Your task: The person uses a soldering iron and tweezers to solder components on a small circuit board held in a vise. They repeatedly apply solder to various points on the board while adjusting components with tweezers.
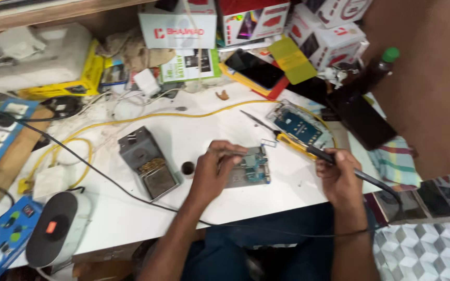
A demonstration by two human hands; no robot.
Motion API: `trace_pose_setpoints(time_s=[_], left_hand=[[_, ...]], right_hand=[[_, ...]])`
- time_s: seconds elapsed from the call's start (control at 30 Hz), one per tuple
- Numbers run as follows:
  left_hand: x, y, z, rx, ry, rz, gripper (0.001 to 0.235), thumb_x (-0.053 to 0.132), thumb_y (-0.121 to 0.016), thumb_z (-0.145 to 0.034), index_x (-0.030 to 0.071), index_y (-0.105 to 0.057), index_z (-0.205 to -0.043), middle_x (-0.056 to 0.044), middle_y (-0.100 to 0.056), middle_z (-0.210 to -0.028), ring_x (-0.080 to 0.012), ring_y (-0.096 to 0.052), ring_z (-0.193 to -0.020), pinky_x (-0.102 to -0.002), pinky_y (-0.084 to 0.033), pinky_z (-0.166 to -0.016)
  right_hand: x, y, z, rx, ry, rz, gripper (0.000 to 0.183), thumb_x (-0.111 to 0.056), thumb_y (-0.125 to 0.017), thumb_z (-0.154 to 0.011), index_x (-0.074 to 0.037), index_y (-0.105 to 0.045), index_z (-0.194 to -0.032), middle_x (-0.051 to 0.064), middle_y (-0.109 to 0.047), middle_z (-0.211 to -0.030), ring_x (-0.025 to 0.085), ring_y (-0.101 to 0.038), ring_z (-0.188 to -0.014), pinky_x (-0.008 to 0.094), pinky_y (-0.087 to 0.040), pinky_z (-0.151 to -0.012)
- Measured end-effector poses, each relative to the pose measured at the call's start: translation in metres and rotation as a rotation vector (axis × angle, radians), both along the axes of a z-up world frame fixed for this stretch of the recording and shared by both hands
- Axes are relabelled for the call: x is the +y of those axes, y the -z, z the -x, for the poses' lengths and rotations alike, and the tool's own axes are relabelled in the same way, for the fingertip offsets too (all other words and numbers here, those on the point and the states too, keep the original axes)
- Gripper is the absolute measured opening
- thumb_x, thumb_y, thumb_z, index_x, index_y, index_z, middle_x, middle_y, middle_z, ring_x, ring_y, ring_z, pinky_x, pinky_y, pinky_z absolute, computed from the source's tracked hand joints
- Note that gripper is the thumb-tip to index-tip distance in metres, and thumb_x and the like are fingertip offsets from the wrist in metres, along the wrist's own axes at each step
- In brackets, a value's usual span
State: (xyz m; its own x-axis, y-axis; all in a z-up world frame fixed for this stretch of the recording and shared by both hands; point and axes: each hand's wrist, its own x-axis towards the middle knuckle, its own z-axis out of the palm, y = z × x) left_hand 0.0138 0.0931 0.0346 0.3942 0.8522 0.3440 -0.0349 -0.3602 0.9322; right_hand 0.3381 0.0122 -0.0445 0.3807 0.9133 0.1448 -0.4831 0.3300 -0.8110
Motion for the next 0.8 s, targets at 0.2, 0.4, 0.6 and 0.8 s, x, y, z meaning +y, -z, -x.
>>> trace_pose_setpoints(time_s=[0.2, 0.4, 0.6, 0.8], left_hand=[[0.025, -0.020, -0.015, 0.191, -0.027, -0.030, 0.025, 0.000, -0.062, -0.100, 0.003, -0.047, -0.120, -0.012, -0.078, -0.108, -0.0153, -0.074, -0.100, -0.029, -0.057, -0.089], [0.034, -0.030, -0.007, 0.306, -0.028, 0.088, 0.038, 0.003, -0.061, -0.099, 0.005, -0.042, -0.133, -0.006, -0.080, -0.105, -0.0157, -0.066, -0.082, -0.029, -0.052, -0.076], [0.038, -0.030, -0.005, 0.262, 0.073, 0.021, 0.041, 0.000, -0.060, -0.099, 0.004, -0.041, -0.135, -0.008, -0.079, -0.107, -0.0142, -0.071, -0.096, -0.028, -0.053, -0.089], [0.040, -0.027, -0.009, 0.234, 0.119, 0.047, 0.040, -0.001, -0.060, -0.099, 0.005, -0.042, -0.135, -0.009, -0.079, -0.108, -0.0145, -0.071, -0.102, -0.029, -0.052, -0.094]], right_hand=[[0.002, -0.005, 0.002, 0.021, -0.067, 0.010, 0.029, -0.018, -0.052, -0.110, 0.009, -0.063, -0.117, 0.022, -0.071, -0.092, 0.024, -0.068, -0.076, 0.033, -0.055, -0.071], [0.001, -0.004, 0.002, 0.035, -0.091, -0.031, 0.028, -0.016, -0.052, -0.111, 0.009, -0.063, -0.116, 0.023, -0.070, -0.092, 0.024, -0.067, -0.077, 0.034, -0.054, -0.071], [0.000, -0.008, 0.004, 0.054, -0.098, -0.034, 0.029, -0.017, -0.051, -0.111, 0.008, -0.064, -0.116, 0.023, -0.070, -0.091, 0.024, -0.067, -0.077, 0.034, -0.053, -0.070], [-0.001, -0.010, 0.006, 0.046, -0.097, -0.040, 0.029, -0.016, -0.051, -0.110, 0.009, -0.065, -0.116, 0.023, -0.070, -0.093, 0.024, -0.066, -0.077, 0.034, -0.052, -0.070]])
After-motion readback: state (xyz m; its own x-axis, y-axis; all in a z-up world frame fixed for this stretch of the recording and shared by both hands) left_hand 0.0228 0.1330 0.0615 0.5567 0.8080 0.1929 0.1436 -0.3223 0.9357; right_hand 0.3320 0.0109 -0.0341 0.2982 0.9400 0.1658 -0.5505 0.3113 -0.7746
